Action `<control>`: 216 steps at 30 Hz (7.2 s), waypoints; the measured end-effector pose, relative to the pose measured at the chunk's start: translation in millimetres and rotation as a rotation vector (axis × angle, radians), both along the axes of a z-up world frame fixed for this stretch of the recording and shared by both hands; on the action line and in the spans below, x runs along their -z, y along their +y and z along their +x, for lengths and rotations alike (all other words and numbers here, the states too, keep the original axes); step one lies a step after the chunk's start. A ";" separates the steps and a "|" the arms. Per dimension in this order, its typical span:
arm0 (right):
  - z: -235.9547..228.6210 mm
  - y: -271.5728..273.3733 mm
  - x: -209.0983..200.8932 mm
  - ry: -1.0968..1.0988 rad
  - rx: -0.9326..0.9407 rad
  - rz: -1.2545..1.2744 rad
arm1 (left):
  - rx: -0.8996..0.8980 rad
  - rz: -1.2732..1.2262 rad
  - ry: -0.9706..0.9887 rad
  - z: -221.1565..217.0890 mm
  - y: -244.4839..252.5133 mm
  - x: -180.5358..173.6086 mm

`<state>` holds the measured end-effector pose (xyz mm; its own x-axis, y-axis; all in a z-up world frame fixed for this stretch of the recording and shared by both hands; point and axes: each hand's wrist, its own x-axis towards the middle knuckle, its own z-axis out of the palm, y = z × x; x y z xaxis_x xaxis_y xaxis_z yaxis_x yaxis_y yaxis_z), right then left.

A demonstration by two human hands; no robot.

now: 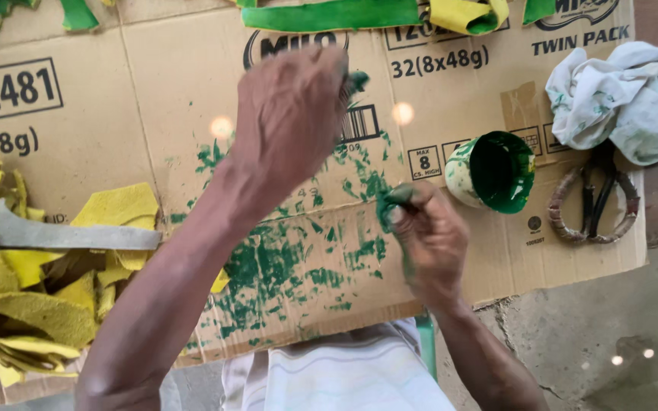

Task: The person paints yellow foam pieces green using a small brush. They repeatedly dip the brush into a green paint container and apply paint to each piece, then place the painted pieces on a cardboard surface.

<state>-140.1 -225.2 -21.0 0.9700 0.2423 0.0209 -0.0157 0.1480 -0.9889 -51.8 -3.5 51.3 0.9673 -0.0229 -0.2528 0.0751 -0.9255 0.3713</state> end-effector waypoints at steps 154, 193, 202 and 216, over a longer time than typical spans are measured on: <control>-33.0 3.7 -13.2 0.265 -0.149 0.449 | -0.002 -0.206 -0.501 -158.3 -9.0 54.6; -10.7 4.8 8.3 0.477 -0.141 0.689 | -0.191 -0.355 -0.478 -163.5 -22.8 41.5; -23.9 -27.9 -14.1 0.220 -0.102 0.522 | -0.109 -0.361 -0.439 -161.7 -15.1 21.3; -32.9 10.5 -5.1 -0.377 -0.011 -0.649 | 0.102 -0.307 -0.386 -167.6 -7.1 32.9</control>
<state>-172.9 -214.7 -15.9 0.9228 0.3286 0.2010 0.3433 -0.4647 -0.8162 -219.3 -10.7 18.4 0.9779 -0.1392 0.1558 -0.2062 -0.7644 0.6109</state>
